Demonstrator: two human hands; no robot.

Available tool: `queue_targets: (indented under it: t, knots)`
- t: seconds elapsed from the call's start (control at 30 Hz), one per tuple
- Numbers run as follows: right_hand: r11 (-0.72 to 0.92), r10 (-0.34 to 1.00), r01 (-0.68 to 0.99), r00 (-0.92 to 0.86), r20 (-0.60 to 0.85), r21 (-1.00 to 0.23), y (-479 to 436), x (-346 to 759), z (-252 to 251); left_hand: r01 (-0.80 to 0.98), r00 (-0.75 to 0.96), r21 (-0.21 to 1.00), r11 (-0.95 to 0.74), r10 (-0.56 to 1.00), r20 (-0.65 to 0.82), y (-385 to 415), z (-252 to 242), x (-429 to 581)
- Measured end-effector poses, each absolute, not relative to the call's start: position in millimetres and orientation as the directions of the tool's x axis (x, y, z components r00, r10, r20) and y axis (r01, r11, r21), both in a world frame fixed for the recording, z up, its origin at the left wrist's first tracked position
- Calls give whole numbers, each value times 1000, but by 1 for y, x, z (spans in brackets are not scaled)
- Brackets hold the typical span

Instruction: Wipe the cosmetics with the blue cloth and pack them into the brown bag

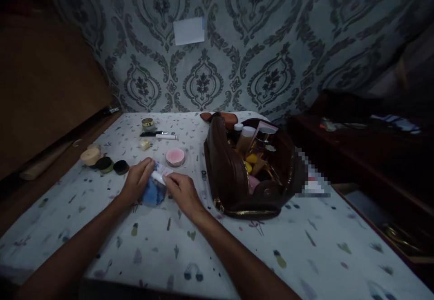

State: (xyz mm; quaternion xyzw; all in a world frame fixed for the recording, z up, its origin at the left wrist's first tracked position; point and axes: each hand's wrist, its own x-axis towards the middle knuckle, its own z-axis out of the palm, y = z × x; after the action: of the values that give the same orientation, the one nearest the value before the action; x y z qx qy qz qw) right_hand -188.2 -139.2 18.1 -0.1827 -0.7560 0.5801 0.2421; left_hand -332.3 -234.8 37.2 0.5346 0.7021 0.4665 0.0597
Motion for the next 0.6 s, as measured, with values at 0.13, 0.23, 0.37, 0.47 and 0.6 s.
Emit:
queue_targets:
  t: [0.13,0.23,0.37,0.47,0.6]
  knots:
    - [365,578,-62,-767,278,-929,-141,-185,18,667,-460,745,12,794,398,-234,39,-331]
    - [526,561,-70,-721,408,-848,-142,-183,17,641,-477,768,14,790,384,-233,39,-332]
    - [541,593,-33,-694,409,-841,-146,-183,17,599,-491,801,5,792,363,-232,38,-334]
    - [389,660,-12,-694,287,-921,-147,-186,15,580,-506,814,3,785,357,-233,38,-336]
    - [-32,568,-32,-823,8,-999,-146,-191,14,552,-499,833,-19,793,349,-233,38,-337]
